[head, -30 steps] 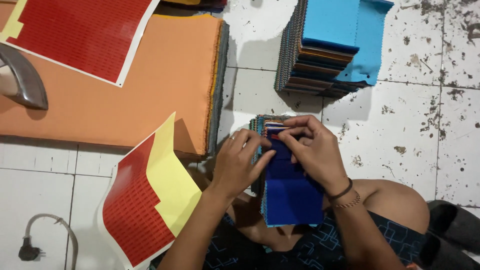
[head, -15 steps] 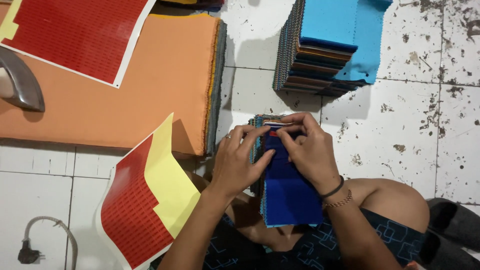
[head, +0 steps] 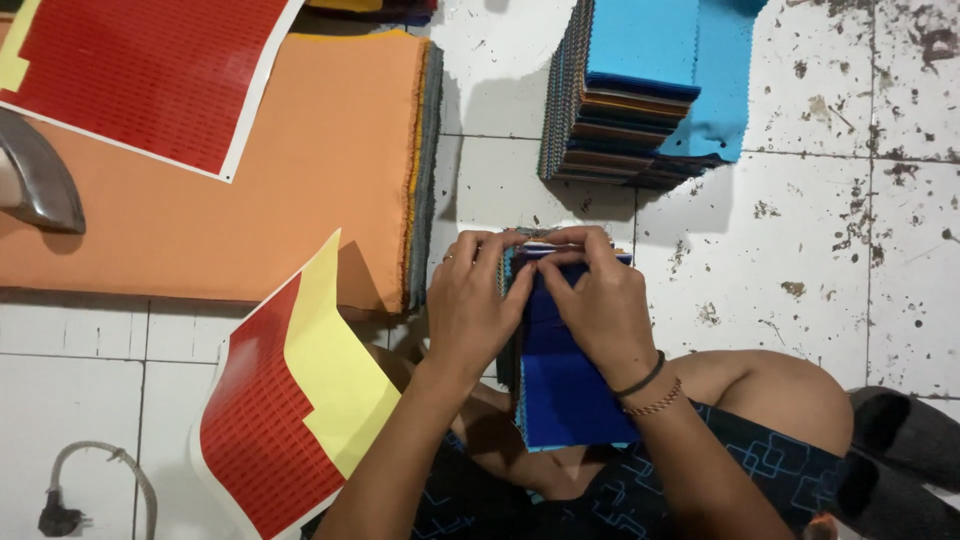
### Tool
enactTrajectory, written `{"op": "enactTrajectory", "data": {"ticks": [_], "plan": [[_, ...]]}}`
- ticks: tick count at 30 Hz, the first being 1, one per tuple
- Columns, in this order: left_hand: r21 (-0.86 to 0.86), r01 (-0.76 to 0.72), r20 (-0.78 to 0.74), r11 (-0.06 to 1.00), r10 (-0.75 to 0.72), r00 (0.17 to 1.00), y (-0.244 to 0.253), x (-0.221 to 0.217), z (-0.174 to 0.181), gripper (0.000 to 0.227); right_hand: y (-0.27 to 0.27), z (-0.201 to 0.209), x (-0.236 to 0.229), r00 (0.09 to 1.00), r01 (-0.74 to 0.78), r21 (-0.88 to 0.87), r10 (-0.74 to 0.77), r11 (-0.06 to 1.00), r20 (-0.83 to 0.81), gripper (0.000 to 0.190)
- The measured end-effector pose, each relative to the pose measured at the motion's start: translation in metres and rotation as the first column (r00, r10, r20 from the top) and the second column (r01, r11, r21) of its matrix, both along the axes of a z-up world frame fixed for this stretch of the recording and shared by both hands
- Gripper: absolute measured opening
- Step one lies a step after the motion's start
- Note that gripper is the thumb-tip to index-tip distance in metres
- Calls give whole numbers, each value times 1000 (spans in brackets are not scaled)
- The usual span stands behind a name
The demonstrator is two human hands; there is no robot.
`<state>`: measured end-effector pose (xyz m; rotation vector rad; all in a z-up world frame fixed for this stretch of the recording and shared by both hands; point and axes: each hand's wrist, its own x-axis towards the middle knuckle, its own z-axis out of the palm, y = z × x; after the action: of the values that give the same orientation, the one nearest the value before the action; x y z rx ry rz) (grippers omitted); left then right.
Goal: The person is flipping through a stack of fabric swatches and interacting with a sheet of red stickers, likely for labeling or inventory purposes.
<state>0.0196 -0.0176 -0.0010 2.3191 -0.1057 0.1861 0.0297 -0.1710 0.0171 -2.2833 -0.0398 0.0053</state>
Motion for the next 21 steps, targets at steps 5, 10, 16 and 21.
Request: {"op": "enactTrajectory", "data": {"ticks": [5,10,16,21], "plan": [[-31,23,87,999,-21,996,4,-7,17,25,-4,27,-13,990,92,242,-63,966,-125,32],[-94,55,146,994,-41,988,7,-14,10,12,-10,25,-23,986,125,334,-79,934,-146,33],[191,139,350,972,-200,915,18,-24,-18,15,-13,54,-22,987,157,306,-139,939,-81,34],[120,199,310,973,-227,923,14,-29,0,13,-11,49,-9,976,54,487,57,872,-211,51]]}}
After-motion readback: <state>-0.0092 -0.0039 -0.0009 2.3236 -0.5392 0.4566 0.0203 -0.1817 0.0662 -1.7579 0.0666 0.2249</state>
